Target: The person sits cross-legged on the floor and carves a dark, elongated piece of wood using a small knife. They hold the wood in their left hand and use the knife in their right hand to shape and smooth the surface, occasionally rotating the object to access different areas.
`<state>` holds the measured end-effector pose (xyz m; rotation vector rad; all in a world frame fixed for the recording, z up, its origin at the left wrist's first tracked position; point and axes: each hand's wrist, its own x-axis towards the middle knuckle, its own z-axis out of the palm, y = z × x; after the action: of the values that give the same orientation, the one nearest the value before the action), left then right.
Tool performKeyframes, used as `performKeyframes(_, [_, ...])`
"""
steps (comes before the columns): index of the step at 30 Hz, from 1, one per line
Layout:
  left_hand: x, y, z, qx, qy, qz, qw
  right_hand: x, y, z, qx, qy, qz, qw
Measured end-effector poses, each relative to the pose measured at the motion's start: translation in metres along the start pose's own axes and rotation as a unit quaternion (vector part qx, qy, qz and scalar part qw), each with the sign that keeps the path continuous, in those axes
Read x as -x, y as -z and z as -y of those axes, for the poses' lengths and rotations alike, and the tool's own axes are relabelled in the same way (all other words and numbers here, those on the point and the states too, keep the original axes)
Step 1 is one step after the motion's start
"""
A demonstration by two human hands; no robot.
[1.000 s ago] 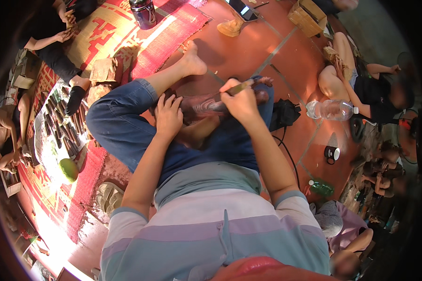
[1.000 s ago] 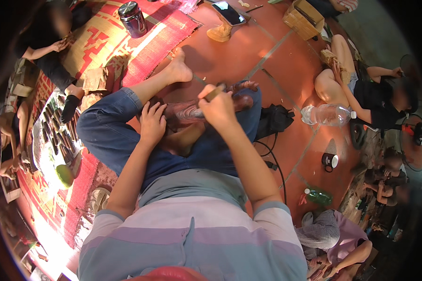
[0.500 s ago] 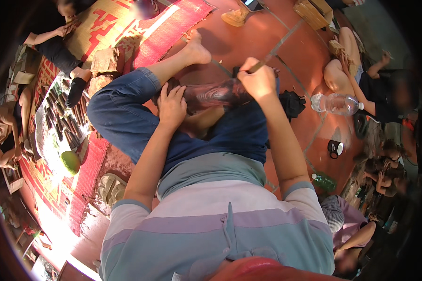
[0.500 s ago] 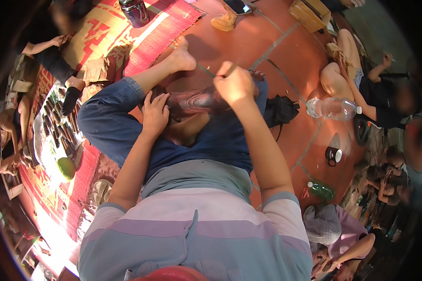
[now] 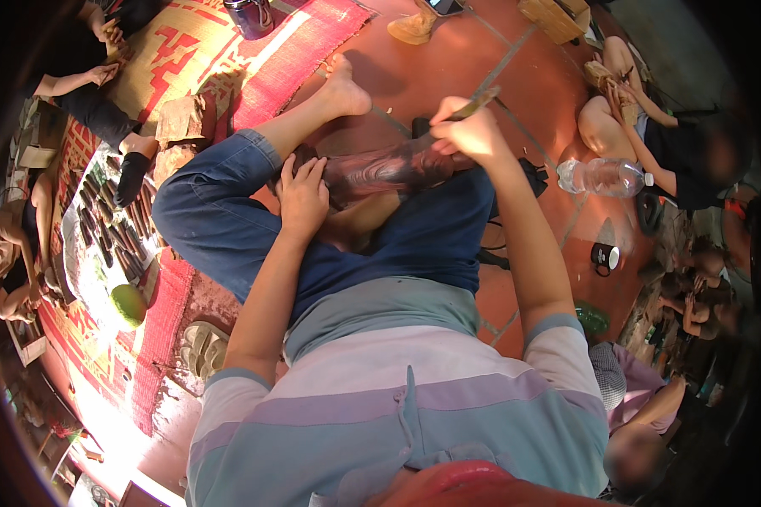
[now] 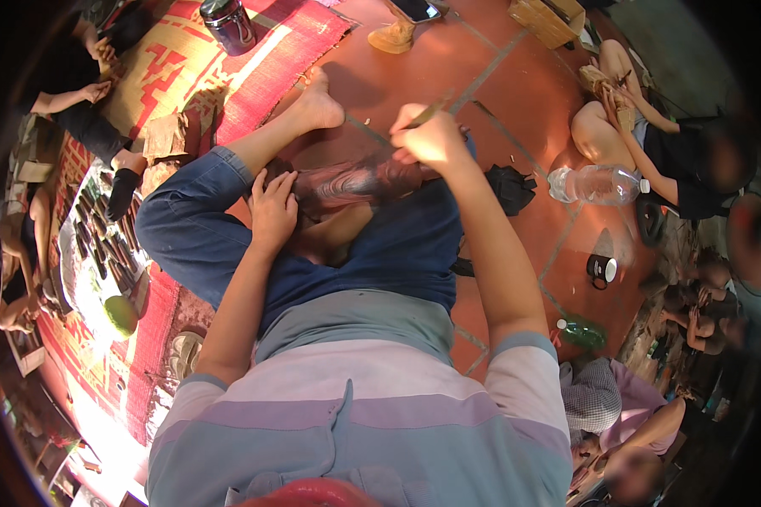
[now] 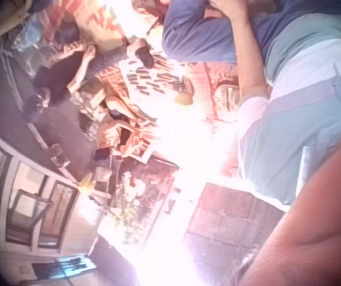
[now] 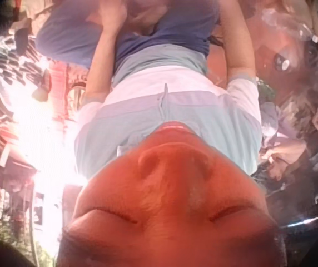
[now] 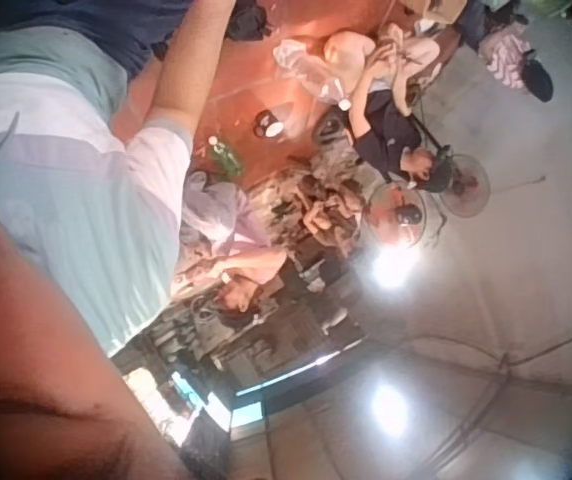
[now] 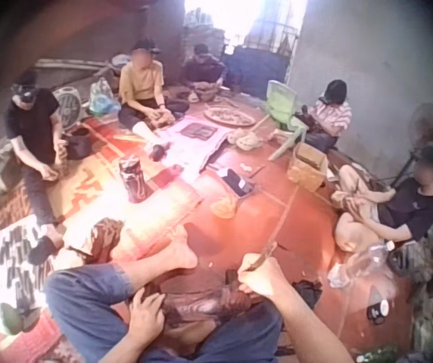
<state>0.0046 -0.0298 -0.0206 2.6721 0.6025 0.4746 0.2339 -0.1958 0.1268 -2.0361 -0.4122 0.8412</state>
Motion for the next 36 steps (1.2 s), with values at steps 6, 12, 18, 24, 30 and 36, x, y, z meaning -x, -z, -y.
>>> performKeyframes(6, [0.001, 0.001, -0.003, -0.024, 0.008, 0.022, 0.999, 0.004, -0.031, -0.003, 0.009, 0.082, 0.124, 0.989])
performKeyframes(12, [0.003, 0.001, -0.006, -0.064, -0.003, 0.037, 0.997, -0.001, -0.026, -0.017, 0.079, 0.212, 0.053, 0.973])
performKeyframes(18, [0.006, 0.011, -0.018, -0.013, -0.031, 0.070, 0.997, -0.005, -0.001, -0.014, 0.162, 0.318, 0.075, 0.931])
performKeyframes(24, [0.004, 0.003, -0.011, -0.045, -0.040, 0.069, 0.996, -0.004, -0.017, 0.002, 0.233, 0.298, 0.158, 0.912])
performKeyframes(30, [0.004, 0.004, -0.010, -0.046, -0.021, 0.081, 0.995, -0.007, -0.004, 0.026, 0.273, 0.262, 0.166, 0.911])
performKeyframes(36, [0.004, 0.004, -0.010, -0.031, -0.022, 0.069, 0.997, -0.009, 0.020, 0.002, 0.239, 0.239, 0.149, 0.929])
